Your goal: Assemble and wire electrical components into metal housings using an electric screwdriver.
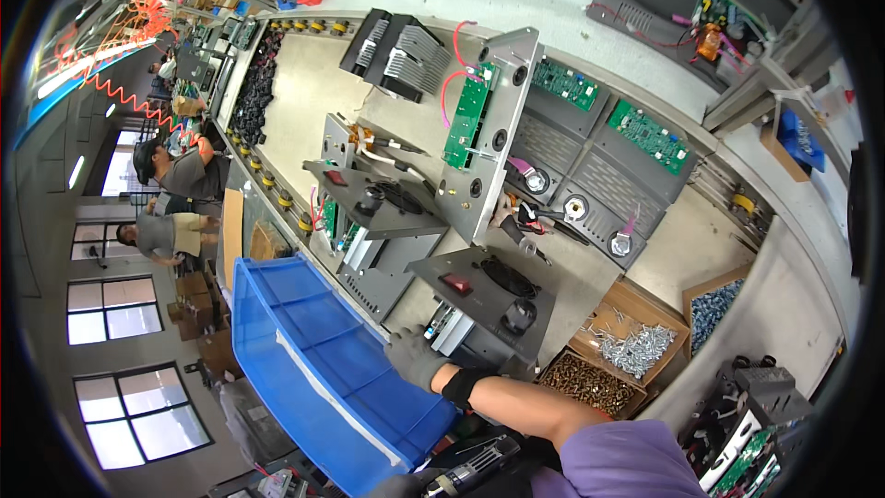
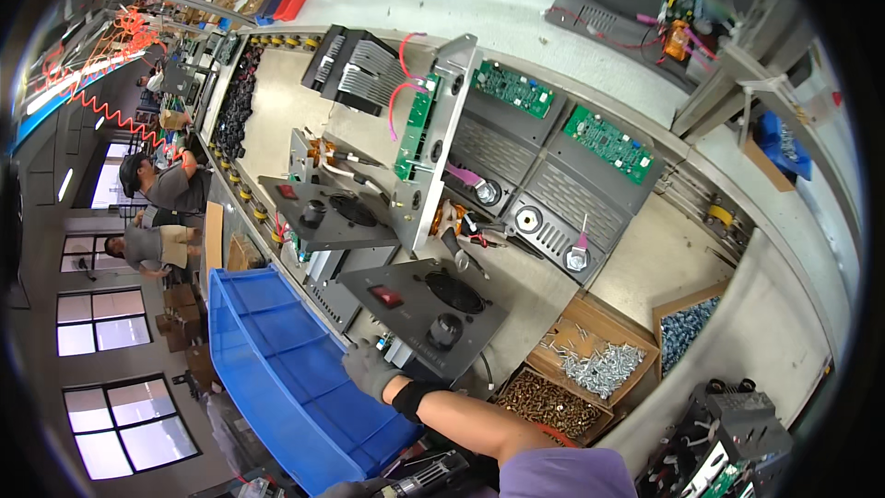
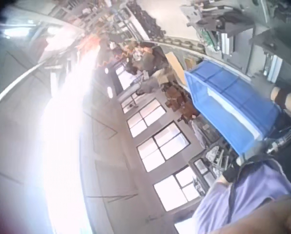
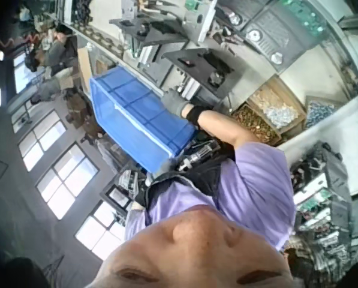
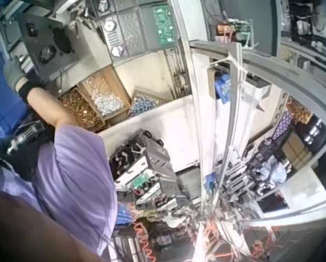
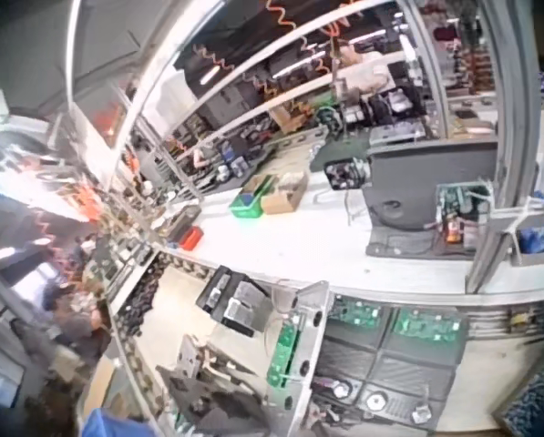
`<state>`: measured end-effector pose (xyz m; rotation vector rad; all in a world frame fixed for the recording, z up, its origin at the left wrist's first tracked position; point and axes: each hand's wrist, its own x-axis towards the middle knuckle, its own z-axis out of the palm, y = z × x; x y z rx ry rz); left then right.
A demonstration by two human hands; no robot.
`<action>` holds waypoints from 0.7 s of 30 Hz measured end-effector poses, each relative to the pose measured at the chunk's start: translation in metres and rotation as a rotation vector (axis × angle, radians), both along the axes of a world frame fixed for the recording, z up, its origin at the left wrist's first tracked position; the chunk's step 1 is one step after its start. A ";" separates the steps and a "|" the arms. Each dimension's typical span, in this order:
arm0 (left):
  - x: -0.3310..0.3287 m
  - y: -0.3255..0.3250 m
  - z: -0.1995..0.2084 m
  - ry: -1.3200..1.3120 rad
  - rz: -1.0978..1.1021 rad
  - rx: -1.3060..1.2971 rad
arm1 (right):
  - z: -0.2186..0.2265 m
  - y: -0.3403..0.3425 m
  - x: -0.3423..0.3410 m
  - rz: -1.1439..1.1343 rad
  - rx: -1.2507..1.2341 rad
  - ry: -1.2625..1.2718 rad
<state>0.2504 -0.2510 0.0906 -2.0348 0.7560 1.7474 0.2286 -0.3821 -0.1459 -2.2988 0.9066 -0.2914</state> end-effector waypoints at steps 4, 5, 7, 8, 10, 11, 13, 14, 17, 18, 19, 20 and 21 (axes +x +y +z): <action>-0.012 -0.027 -0.015 0.017 -0.063 0.071 | -0.024 0.017 -0.002 0.039 -0.033 -0.016; -0.014 -0.034 -0.020 0.030 -0.077 0.087 | -0.027 0.021 -0.003 0.054 -0.042 -0.026; -0.016 -0.047 -0.026 0.045 -0.104 0.110 | -0.030 0.025 -0.009 0.075 -0.008 -0.053; -0.018 -0.052 -0.028 0.052 -0.119 0.119 | -0.030 0.027 -0.012 0.079 0.009 -0.070; -0.019 -0.063 -0.032 0.064 -0.140 0.132 | -0.030 0.029 -0.017 0.096 0.038 -0.094; -0.022 -0.066 -0.033 0.072 -0.158 0.136 | -0.029 0.030 -0.020 0.106 0.049 -0.106; -0.024 -0.072 -0.035 0.088 -0.185 0.144 | -0.028 0.032 -0.024 0.121 0.078 -0.129; -0.025 -0.074 -0.036 0.096 -0.197 0.147 | -0.027 0.033 -0.026 0.129 0.093 -0.141; -0.028 -0.080 -0.039 0.119 -0.236 0.161 | -0.026 0.035 -0.031 0.153 0.152 -0.177; -0.029 -0.082 -0.041 0.128 -0.256 0.165 | -0.026 0.036 -0.033 0.159 0.168 -0.191; -0.030 -0.084 -0.042 0.138 -0.272 0.169 | -0.026 0.037 -0.034 0.166 0.188 -0.204; -0.032 -0.086 -0.043 0.155 -0.293 0.176 | -0.026 0.038 -0.036 0.177 0.212 -0.217; -0.033 -0.087 -0.044 0.165 -0.315 0.182 | -0.025 0.039 -0.038 0.184 0.240 -0.235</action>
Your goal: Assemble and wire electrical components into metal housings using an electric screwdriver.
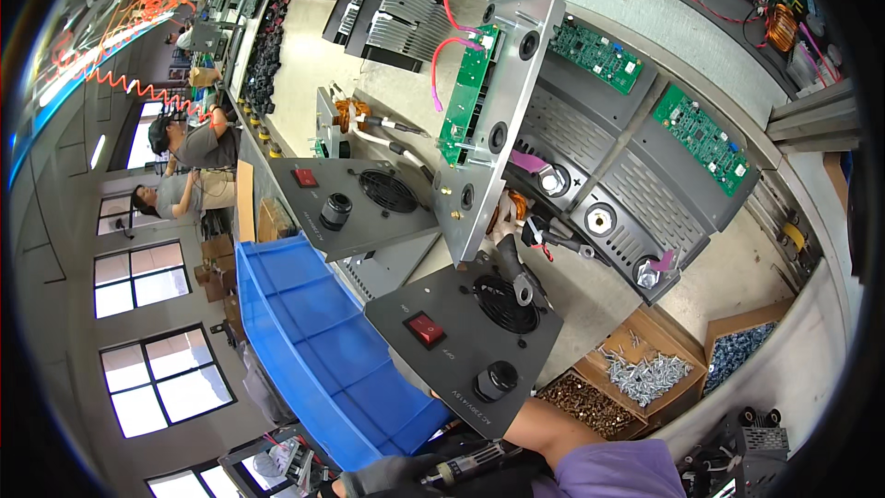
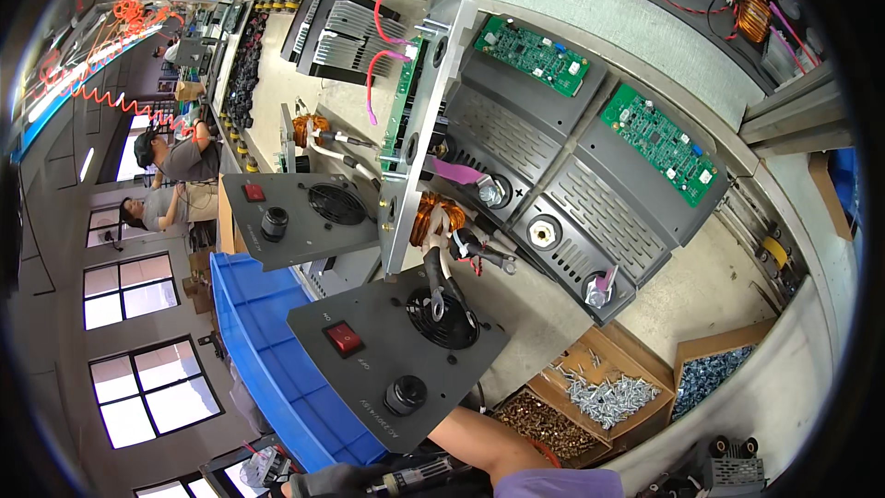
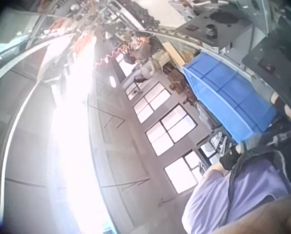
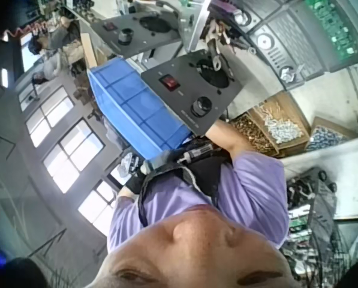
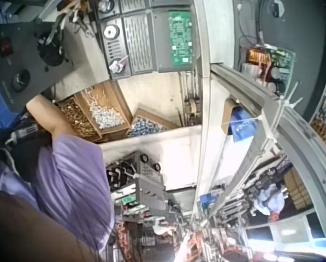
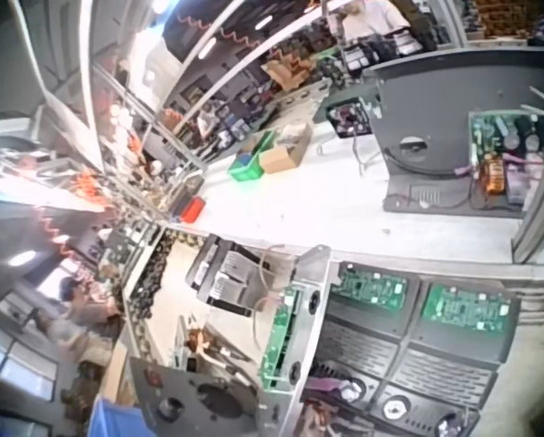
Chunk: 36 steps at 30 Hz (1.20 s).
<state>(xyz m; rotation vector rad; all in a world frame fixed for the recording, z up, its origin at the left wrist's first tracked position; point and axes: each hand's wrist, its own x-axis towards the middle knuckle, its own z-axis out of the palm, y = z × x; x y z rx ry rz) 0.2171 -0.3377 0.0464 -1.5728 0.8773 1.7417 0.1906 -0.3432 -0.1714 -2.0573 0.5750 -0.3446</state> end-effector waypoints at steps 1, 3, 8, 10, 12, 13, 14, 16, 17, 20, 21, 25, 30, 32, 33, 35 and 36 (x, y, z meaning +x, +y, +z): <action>-0.001 -0.001 -0.002 0.013 -0.026 0.004 | 0.001 0.001 -0.002 0.010 0.026 -0.013; -0.004 0.001 -0.006 0.041 -0.075 0.015 | 0.001 0.002 -0.006 0.030 0.083 -0.044; 0.001 0.008 -0.036 0.139 -0.274 -0.083 | 0.000 0.003 -0.019 0.085 0.271 -0.144; 0.005 0.007 -0.050 0.143 -0.269 -0.075 | -0.001 0.003 -0.025 0.106 0.360 -0.187; 0.005 0.004 -0.057 0.150 -0.269 -0.166 | -0.001 0.003 -0.030 0.128 0.441 -0.231; 0.004 0.002 -0.057 0.132 -0.271 -0.230 | -0.001 0.003 -0.032 0.142 0.482 -0.250; 0.004 -0.001 -0.059 0.113 -0.206 -0.242 | -0.001 0.002 -0.035 0.152 0.519 -0.265; 0.004 -0.004 -0.058 0.086 -0.315 -0.491 | -0.003 0.003 -0.039 0.176 0.581 -0.292; 0.005 -0.005 -0.057 0.078 -0.319 -0.485 | -0.003 0.003 -0.041 0.184 0.611 -0.305; 0.015 -0.001 -0.062 -0.033 -0.356 -0.319 | -0.008 0.006 -0.048 0.204 0.678 -0.326; 0.018 0.002 -0.068 0.121 -0.438 -0.478 | -0.009 0.006 -0.050 0.209 0.697 -0.333; 0.028 0.011 -0.079 0.292 -0.537 -0.590 | -0.010 0.006 -0.053 0.240 0.769 -0.360; 0.019 -0.001 -0.069 -0.013 -0.397 -0.302 | -0.006 0.001 -0.054 0.279 0.919 -0.382; 0.011 -0.007 -0.064 -0.052 -0.435 -0.295 | -0.003 -0.003 -0.058 0.279 1.041 -0.387; 0.007 -0.008 -0.060 -0.072 -0.415 -0.331 | -0.001 -0.006 -0.060 0.274 1.106 -0.386; 0.000 -0.009 -0.052 -0.040 -0.553 -0.409 | 0.003 -0.012 -0.071 0.295 1.203 -0.327; -0.002 -0.008 -0.046 -0.035 -0.594 -0.437 | 0.006 -0.014 -0.077 0.267 1.282 -0.372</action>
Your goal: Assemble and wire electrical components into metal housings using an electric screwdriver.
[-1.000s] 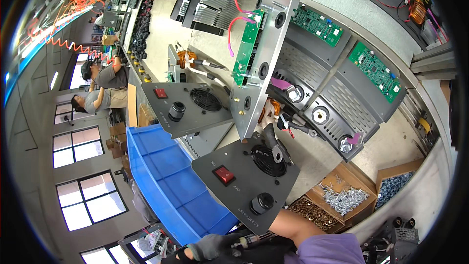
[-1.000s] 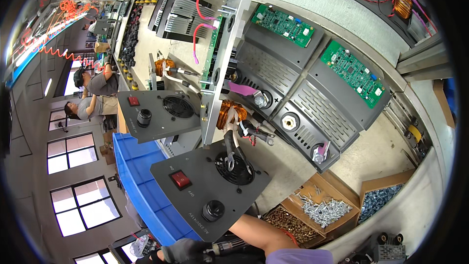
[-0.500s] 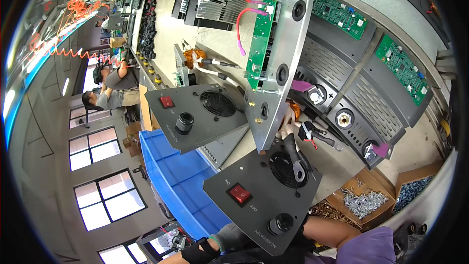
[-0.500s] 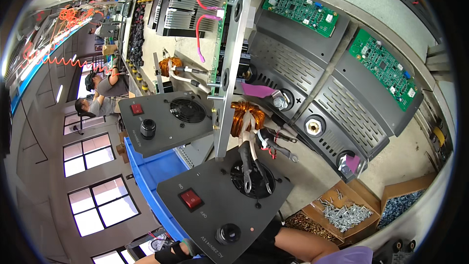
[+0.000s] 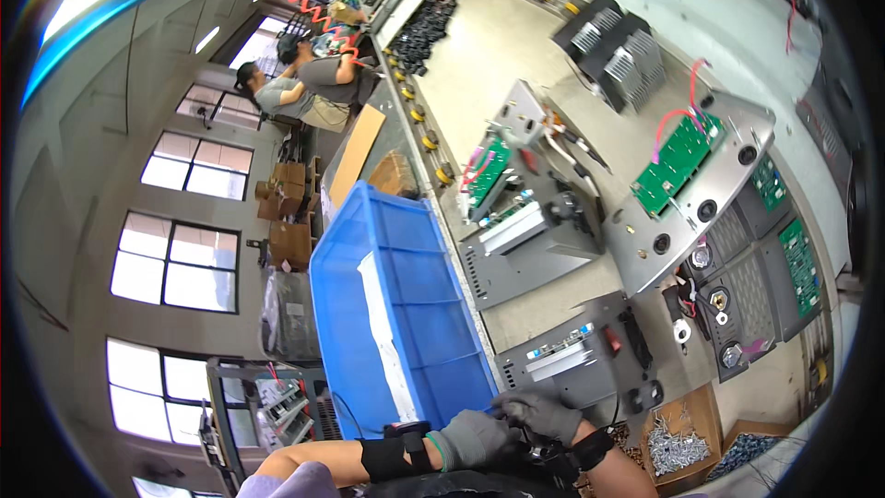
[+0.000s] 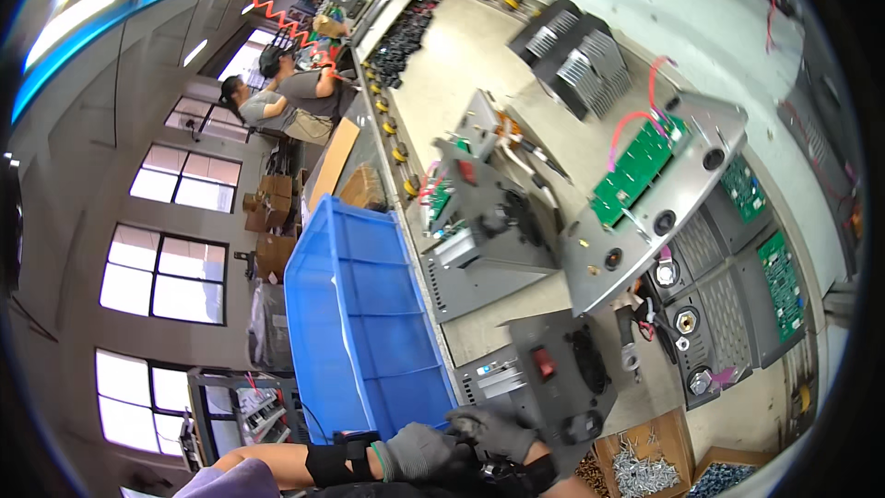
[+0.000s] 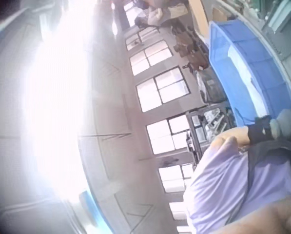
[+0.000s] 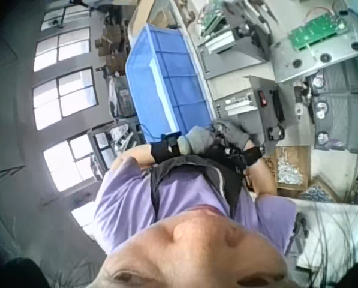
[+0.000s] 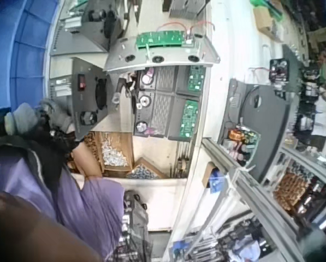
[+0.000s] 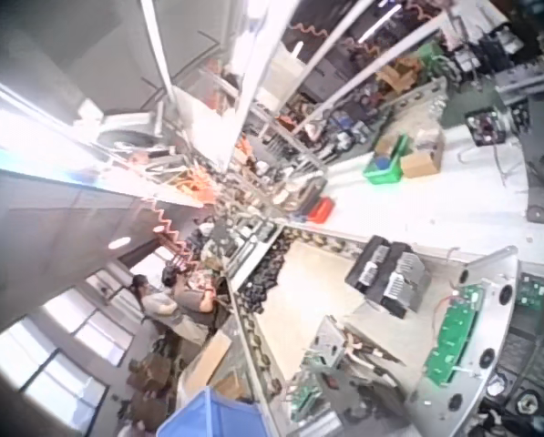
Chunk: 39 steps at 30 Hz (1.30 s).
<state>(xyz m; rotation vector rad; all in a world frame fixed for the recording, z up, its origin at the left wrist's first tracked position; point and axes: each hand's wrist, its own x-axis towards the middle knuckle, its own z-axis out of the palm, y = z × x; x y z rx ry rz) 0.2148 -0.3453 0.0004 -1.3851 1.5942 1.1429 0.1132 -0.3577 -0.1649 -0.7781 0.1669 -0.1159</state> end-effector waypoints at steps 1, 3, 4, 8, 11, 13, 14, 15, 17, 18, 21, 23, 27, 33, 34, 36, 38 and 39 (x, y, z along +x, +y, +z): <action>-0.001 0.002 0.007 0.015 -0.001 -0.076 | 0.004 -0.003 -0.008 -0.035 0.077 -0.028; 0.000 0.006 0.026 0.083 -0.035 -0.162 | 0.016 -0.009 -0.028 0.027 0.075 0.005; 0.001 0.007 0.036 0.046 0.003 -0.161 | 0.025 -0.011 -0.042 0.038 -0.100 -0.037; 0.020 0.024 0.076 0.173 -0.015 -0.423 | 0.080 0.002 -0.062 0.150 -0.189 0.090; 0.038 0.052 0.101 0.258 0.039 -0.555 | 0.128 0.012 -0.059 0.152 -0.386 0.243; 0.053 0.069 0.110 0.198 0.054 -0.469 | 0.153 0.034 -0.033 0.169 -0.580 0.461; 0.065 0.081 0.115 0.212 0.087 -0.498 | 0.163 0.047 -0.021 0.045 -0.748 0.484; 0.078 0.095 0.119 0.236 0.144 -0.540 | 0.170 0.059 -0.011 -0.077 -0.918 0.495; 0.103 0.126 0.121 0.241 0.249 -0.528 | 0.179 0.080 0.005 -0.085 -1.022 0.492; 0.116 0.146 0.121 0.304 0.305 -0.635 | 0.181 0.088 0.010 -0.070 -1.054 0.515; 0.154 0.209 0.115 0.358 0.433 -0.755 | 0.182 0.112 0.013 -0.061 -1.126 0.568; 0.181 0.251 0.107 0.313 0.638 -0.919 | 0.178 0.125 0.008 -0.086 -1.177 0.637; 0.231 0.327 0.087 0.207 0.914 -1.207 | 0.158 0.147 -0.007 0.127 -1.255 0.877; 0.273 0.392 0.054 -0.179 0.923 -1.447 | 0.108 0.160 -0.027 0.446 -1.494 1.222; 0.277 0.397 0.049 -0.169 0.947 -1.382 | 0.098 0.161 -0.029 0.431 -1.539 1.296; 0.282 0.402 0.041 -0.135 0.961 -1.357 | 0.077 0.164 -0.032 0.458 -1.566 1.440; 0.284 0.404 0.033 -0.100 0.976 -1.321 | 0.058 0.168 -0.034 0.428 -1.549 1.420; 0.283 0.404 0.029 -0.098 0.960 -1.326 | 0.052 0.170 -0.035 0.365 -1.575 1.373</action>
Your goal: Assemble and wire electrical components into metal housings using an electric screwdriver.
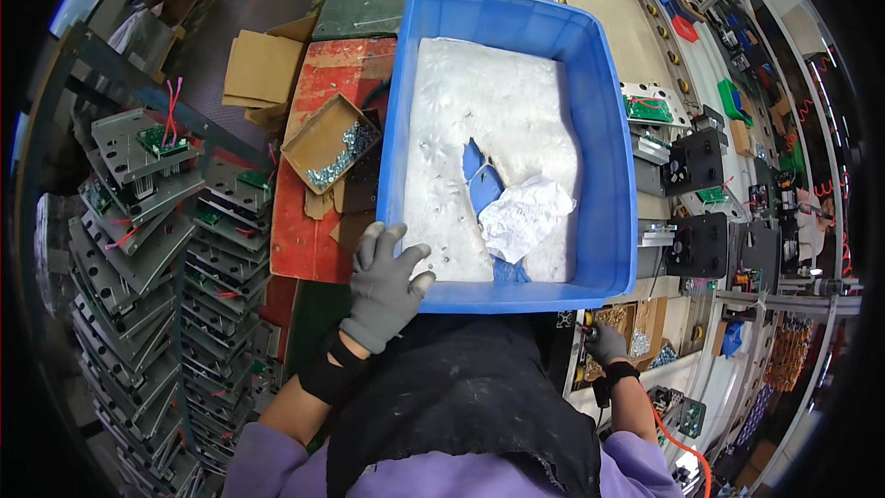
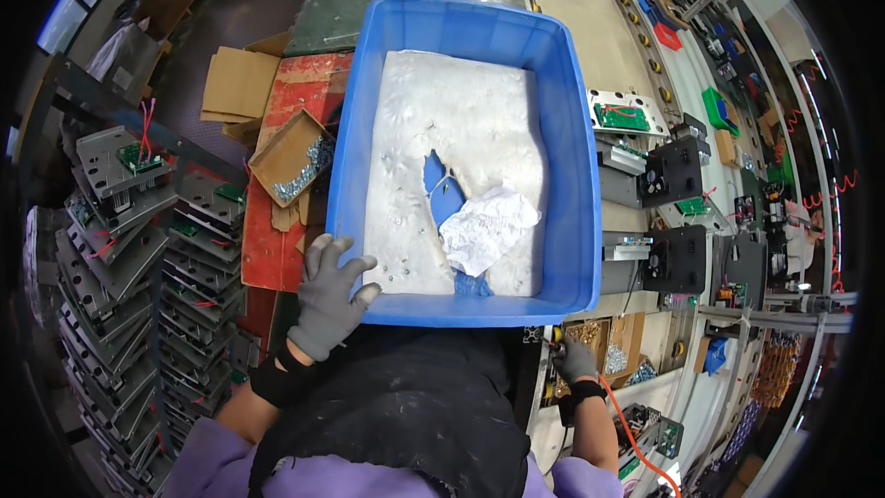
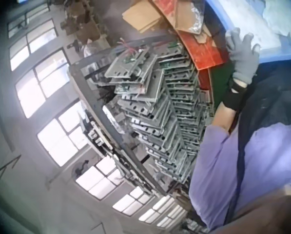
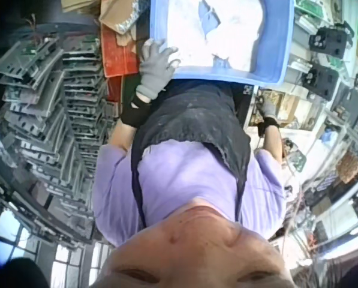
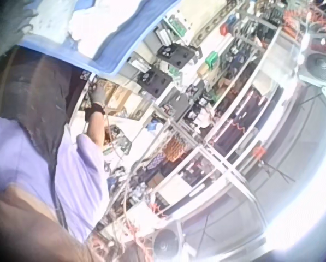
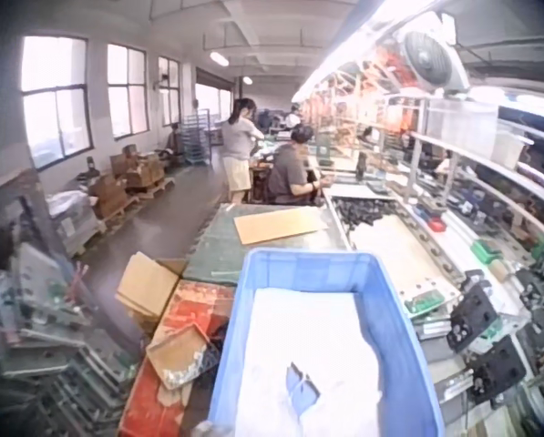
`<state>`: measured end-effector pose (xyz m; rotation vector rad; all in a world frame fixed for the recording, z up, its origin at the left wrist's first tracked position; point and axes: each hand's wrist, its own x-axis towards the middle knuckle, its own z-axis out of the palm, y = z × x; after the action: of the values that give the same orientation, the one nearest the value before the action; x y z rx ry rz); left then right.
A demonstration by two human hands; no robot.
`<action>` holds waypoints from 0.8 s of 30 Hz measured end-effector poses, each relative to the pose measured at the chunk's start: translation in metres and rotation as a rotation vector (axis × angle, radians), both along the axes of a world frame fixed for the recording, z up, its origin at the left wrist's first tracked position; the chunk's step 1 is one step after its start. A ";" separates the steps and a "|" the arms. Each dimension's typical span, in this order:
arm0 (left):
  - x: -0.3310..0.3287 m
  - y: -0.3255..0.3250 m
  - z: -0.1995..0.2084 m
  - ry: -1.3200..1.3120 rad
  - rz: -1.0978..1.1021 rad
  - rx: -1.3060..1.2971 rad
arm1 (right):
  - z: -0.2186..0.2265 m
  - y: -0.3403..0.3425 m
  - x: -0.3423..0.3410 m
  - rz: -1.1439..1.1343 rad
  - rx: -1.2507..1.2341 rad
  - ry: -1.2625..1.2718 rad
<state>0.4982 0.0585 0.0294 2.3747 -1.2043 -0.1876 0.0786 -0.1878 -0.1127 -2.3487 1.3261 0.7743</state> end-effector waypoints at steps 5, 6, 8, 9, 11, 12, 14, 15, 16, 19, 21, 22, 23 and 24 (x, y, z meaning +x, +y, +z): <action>0.002 -0.002 -0.014 -0.051 -0.035 0.008 | 0.047 -0.030 0.019 -0.123 -0.197 -0.243; 0.003 -0.001 -0.015 -0.048 -0.018 0.002 | 0.071 -0.047 0.034 -0.255 -0.327 -0.329; 0.004 -0.001 -0.016 -0.023 0.001 -0.030 | 0.125 -0.080 0.081 -0.196 -0.422 -0.739; 0.004 -0.001 -0.016 -0.022 0.005 -0.025 | 0.148 -0.091 0.112 -0.083 -0.413 -0.751; 0.004 -0.002 -0.016 0.009 0.040 -0.032 | 0.163 -0.099 0.193 0.069 -0.247 -0.823; 0.003 -0.002 -0.016 0.012 0.064 -0.028 | 0.160 -0.095 0.234 0.222 -0.145 -0.886; 0.003 -0.003 -0.016 0.002 0.089 -0.054 | 0.137 -0.089 0.314 0.590 -0.130 -0.762; 0.004 -0.003 -0.017 0.001 0.119 -0.051 | 0.117 -0.081 0.348 0.545 0.051 -0.622; 0.004 -0.003 -0.018 -0.001 0.119 -0.070 | 0.095 -0.073 0.374 0.653 0.023 -0.526; 0.003 -0.003 -0.020 -0.010 0.164 -0.082 | 0.032 -0.058 0.412 0.770 -0.015 -0.328; 0.002 -0.003 -0.021 -0.011 0.190 -0.066 | -0.002 -0.051 0.416 0.799 -0.007 -0.334; 0.002 -0.003 -0.022 -0.021 0.197 -0.076 | -0.013 -0.051 0.415 0.867 -0.048 -0.349; 0.001 -0.003 -0.022 -0.026 0.199 -0.083 | -0.019 -0.053 0.415 0.932 -0.098 -0.281; 0.001 -0.003 -0.023 -0.028 0.219 -0.079 | -0.022 -0.054 0.414 0.948 -0.078 -0.365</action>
<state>0.4989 0.0556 0.0065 2.4243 -0.9364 -0.0341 0.4930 -0.2418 -0.1350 -2.9605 0.0396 0.4558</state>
